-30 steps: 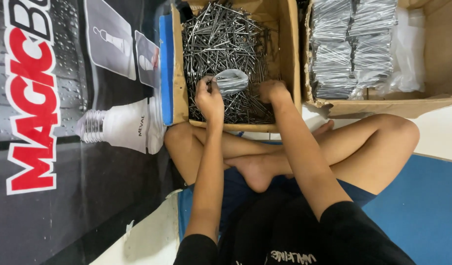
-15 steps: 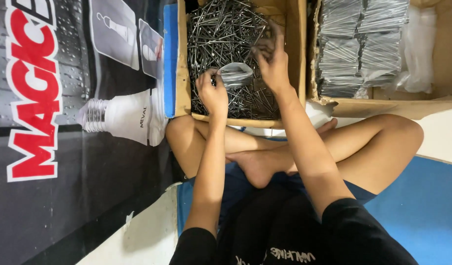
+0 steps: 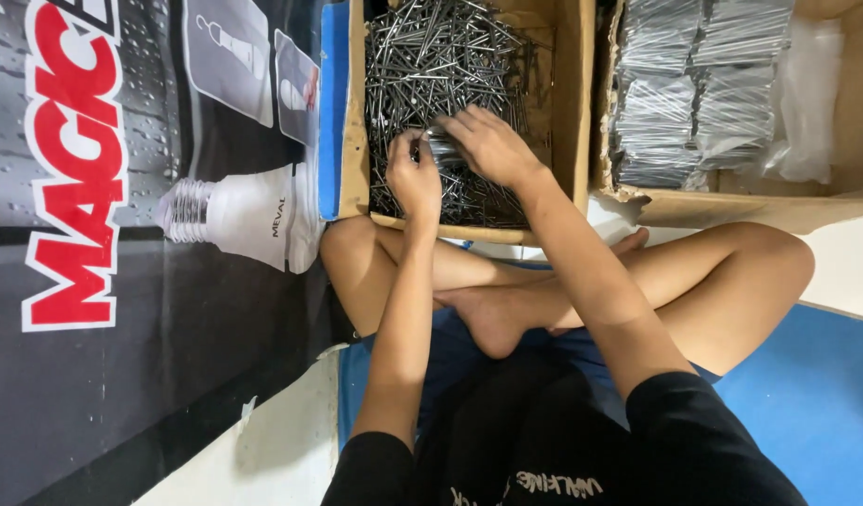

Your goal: The person sits cross-legged on a blue mat and sorts loose metal nails from a cardboard box into a small plastic bag using both hands. The person repeatedly scoops nails from the box and places them into the bag.

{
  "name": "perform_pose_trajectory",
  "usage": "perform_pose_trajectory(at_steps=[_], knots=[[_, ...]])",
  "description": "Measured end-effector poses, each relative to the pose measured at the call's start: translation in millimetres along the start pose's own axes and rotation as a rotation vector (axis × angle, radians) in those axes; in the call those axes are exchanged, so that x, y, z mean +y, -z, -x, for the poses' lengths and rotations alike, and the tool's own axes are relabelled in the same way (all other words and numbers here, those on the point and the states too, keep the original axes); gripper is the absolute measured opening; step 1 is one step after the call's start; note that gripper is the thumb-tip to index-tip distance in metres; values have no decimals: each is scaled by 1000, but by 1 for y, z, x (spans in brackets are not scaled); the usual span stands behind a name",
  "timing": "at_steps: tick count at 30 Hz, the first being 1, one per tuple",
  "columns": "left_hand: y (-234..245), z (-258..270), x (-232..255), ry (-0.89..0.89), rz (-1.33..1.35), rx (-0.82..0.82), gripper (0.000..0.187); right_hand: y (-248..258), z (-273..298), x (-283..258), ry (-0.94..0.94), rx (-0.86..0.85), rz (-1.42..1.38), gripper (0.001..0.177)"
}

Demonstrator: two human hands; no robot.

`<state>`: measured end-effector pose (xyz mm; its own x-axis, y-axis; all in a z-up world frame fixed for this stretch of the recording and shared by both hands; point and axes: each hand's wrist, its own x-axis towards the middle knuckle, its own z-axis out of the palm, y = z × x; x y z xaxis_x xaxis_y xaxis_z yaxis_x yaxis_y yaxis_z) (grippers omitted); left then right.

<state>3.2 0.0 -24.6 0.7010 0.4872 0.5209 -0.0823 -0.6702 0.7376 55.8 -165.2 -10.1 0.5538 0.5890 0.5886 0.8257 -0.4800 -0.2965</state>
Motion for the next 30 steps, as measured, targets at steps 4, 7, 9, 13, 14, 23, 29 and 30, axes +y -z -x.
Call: perform_pose_trajectory(at_steps=[4,7,9,13,14,23,29,30], knots=[[-2,1,0,-2,-16,-7,9,-23,13,11,0,-16,111,20],[-3,3,-1,20,6,-31,8,-31,17,14,-58,-20,109,12],[0,1,1,33,20,-55,7,-20,13,11,-111,-6,89,9],[6,-1,17,213,37,-211,9,-16,30,46,-791,115,-49,26],[9,1,20,309,28,-298,14,-28,45,64,-1085,82,-127,29],[4,4,6,229,-82,-339,14,37,-21,-29,-1384,-251,-579,57],[9,-3,14,303,106,-333,10,17,15,-2,-1369,-58,-1107,47],[11,-5,16,300,105,-329,10,21,13,-5,-1364,-59,-1109,47]])
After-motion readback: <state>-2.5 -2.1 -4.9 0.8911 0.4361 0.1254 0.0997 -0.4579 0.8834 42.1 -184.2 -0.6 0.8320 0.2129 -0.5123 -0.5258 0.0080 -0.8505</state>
